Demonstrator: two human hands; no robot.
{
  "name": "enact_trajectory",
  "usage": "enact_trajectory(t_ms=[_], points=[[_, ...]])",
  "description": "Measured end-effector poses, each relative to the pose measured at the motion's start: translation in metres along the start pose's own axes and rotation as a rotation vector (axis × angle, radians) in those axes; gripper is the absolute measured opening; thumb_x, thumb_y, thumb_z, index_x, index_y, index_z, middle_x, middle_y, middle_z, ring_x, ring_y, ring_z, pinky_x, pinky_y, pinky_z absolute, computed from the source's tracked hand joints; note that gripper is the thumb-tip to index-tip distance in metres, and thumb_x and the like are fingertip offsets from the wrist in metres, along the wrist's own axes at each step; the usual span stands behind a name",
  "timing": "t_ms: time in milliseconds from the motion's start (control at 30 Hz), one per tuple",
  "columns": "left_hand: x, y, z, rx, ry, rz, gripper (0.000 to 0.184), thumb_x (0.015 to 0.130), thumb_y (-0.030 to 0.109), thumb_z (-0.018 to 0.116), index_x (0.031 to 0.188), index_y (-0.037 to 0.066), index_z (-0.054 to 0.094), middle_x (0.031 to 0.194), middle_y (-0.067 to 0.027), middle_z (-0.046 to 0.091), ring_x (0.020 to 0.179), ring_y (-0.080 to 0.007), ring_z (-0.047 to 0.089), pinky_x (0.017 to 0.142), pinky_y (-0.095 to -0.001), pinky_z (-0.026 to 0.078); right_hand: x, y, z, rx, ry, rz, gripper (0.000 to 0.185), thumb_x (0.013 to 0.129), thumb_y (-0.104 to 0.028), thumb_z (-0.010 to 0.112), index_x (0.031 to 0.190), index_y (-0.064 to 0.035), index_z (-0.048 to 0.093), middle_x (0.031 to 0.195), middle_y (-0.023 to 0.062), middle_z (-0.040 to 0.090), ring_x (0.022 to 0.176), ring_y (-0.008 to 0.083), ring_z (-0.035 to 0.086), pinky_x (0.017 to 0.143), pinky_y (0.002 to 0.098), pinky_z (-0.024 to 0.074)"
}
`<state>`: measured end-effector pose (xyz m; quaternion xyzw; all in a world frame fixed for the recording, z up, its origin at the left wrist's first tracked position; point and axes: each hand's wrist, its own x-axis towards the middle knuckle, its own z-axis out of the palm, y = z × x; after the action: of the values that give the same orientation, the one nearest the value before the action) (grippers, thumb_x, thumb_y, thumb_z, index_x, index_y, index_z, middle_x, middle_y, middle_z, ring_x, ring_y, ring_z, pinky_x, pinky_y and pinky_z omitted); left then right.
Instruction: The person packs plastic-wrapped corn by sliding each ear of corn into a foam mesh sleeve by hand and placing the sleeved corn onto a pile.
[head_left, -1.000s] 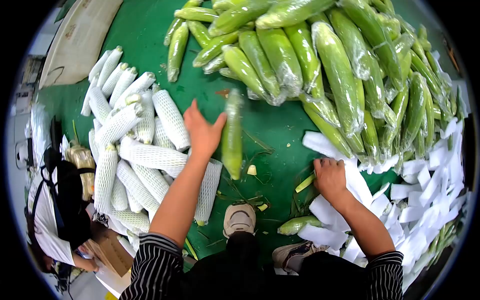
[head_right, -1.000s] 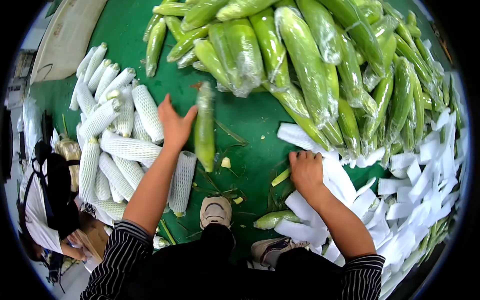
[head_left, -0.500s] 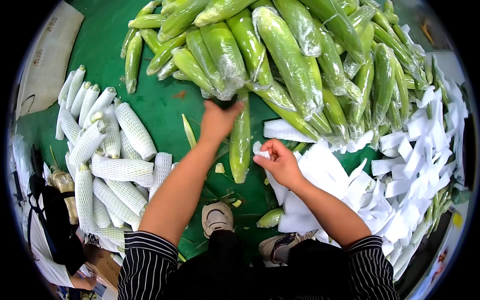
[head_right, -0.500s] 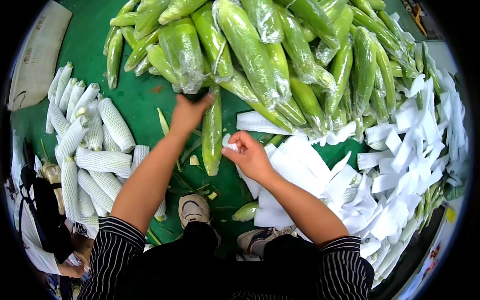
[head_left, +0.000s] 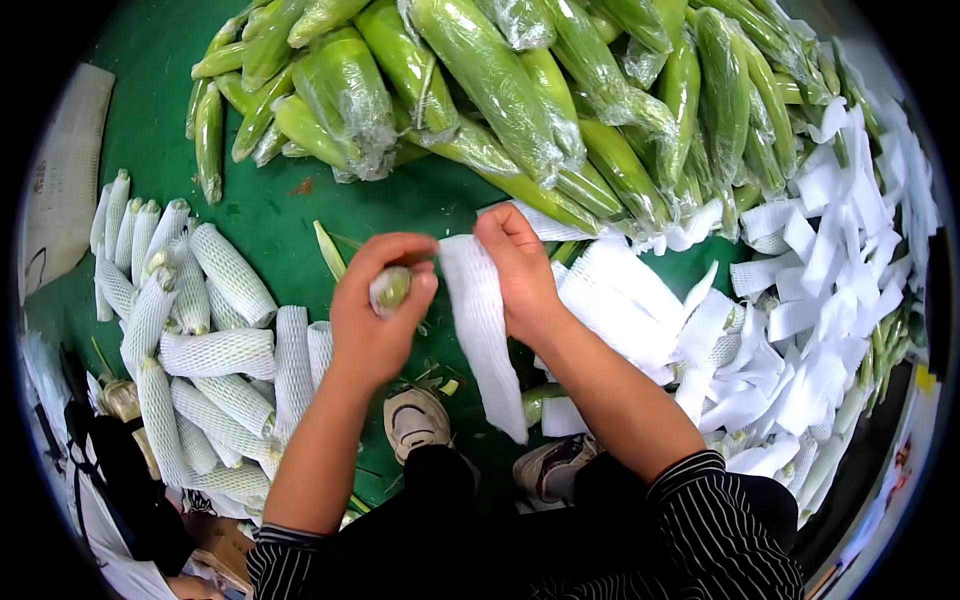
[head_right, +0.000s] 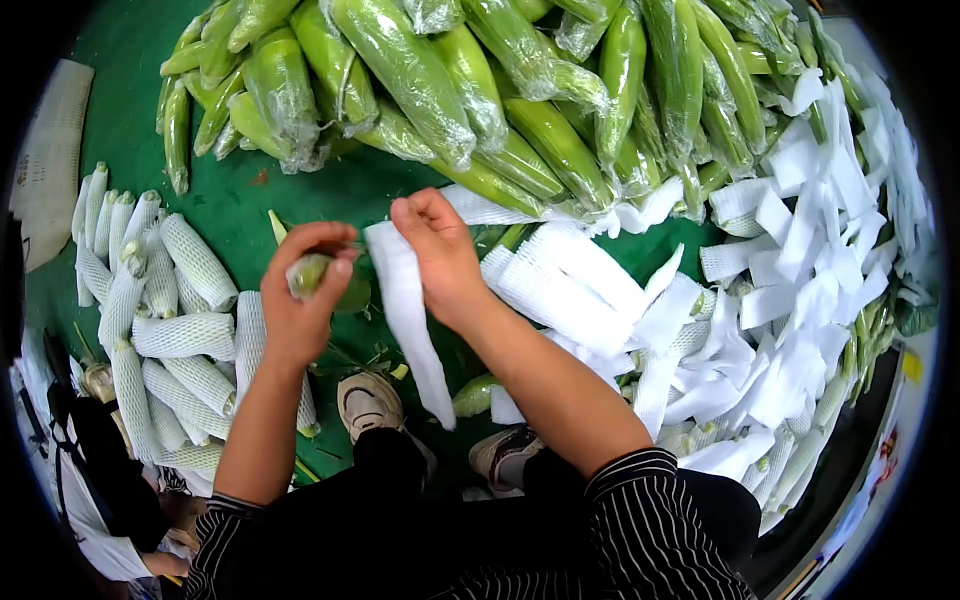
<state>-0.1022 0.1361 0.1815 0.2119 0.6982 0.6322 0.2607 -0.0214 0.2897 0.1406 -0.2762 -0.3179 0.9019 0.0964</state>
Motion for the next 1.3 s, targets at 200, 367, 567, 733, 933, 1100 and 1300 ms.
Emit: enact_trajectory(t_ms=[200,367,567,733,933,1100,1300], points=[[-0.017,0.015,-0.005,0.262,0.11,0.09,0.03,0.083,0.005,0.075,0.112,0.002,0.066,0.11,-0.0119,0.063,0.105,-0.025,0.06,0.094,-0.0331,0.047,-0.033,0.015,0.051,-0.052,-0.051,-0.034,0.028,0.106,-0.034,0.05,0.102,-0.007,0.054,0.084,-0.0027,0.054,0.074,0.0041,0.049,0.065,0.0208,0.0414],[-0.032,-0.011,-0.03,-0.081,0.337,0.04,0.011,0.094,0.007,0.063,0.094,0.003,0.053,0.101,-0.0101,0.057,0.092,-0.0189,0.056,0.087,-0.0328,0.047,-0.038,-0.006,0.049,-0.721,-0.516,-0.008,0.047,0.087,-0.024,0.077,0.123,-0.0048,0.052,0.12,0.0109,0.052,0.109,0.0212,0.054,0.093,0.0343,0.0488],[-0.041,-0.011,-0.042,-0.051,0.025,0.152,0.022,0.094,0.021,0.069,0.093,0.004,0.055,0.11,-0.0129,0.058,0.102,-0.0213,0.055,0.092,-0.0338,0.044,-0.036,-0.008,0.05,-1.031,-0.623,-0.535,0.06,0.069,-0.025,0.088,0.116,-0.0067,0.056,0.128,0.0146,0.047,0.123,0.0365,0.043,0.106,0.044,0.0383],[-0.035,-0.01,-0.035,-0.125,0.074,0.185,0.023,0.092,0.022,0.072,0.093,0.005,0.056,0.109,-0.0123,0.06,0.101,-0.0206,0.056,0.091,-0.0334,0.043,-0.04,-0.008,0.045,-1.261,-0.496,-0.806,0.036,0.07,-0.016,0.089,0.083,-0.0073,0.057,0.093,0.005,0.062,0.088,0.0242,0.059,0.079,0.0352,0.0472],[-0.041,-0.031,-0.032,-0.025,0.25,0.326,0.025,0.089,0.025,0.073,0.102,0.007,0.06,0.101,-0.0106,0.063,0.098,-0.0243,0.057,0.09,-0.0369,0.045,-0.057,-0.014,0.046,-0.726,-0.42,-0.294,0.031,0.08,-0.007,0.082,0.083,-0.0077,0.051,0.094,0.0073,0.062,0.086,0.0129,0.058,0.077,0.0307,0.0467],[-0.053,0.03,-0.036,0.853,0.095,0.247,0.026,0.077,0.016,0.072,0.101,0.009,0.067,0.099,-0.0086,0.064,0.102,-0.0313,0.058,0.089,-0.0423,0.046,-0.064,-0.046,0.09,0.116,-0.388,0.212,0.073,0.097,-0.018,0.058,0.159,-0.0142,0.019,0.133,0.0165,0.059,0.112,0.0246,0.062,0.096,0.0376,0.0493],[-0.073,0.026,-0.024,0.24,0.056,0.061,0.037,0.083,0.006,0.07,0.12,0.006,0.066,0.13,-0.0098,0.056,0.121,-0.0273,0.054,0.105,-0.0407,0.039,-0.042,-0.018,0.06,0.156,-0.189,0.348,0.05,0.102,-0.011,0.054,0.149,-0.0108,0.037,0.124,0.0129,0.063,0.105,0.0201,0.067,0.087,0.0355,0.0561]])
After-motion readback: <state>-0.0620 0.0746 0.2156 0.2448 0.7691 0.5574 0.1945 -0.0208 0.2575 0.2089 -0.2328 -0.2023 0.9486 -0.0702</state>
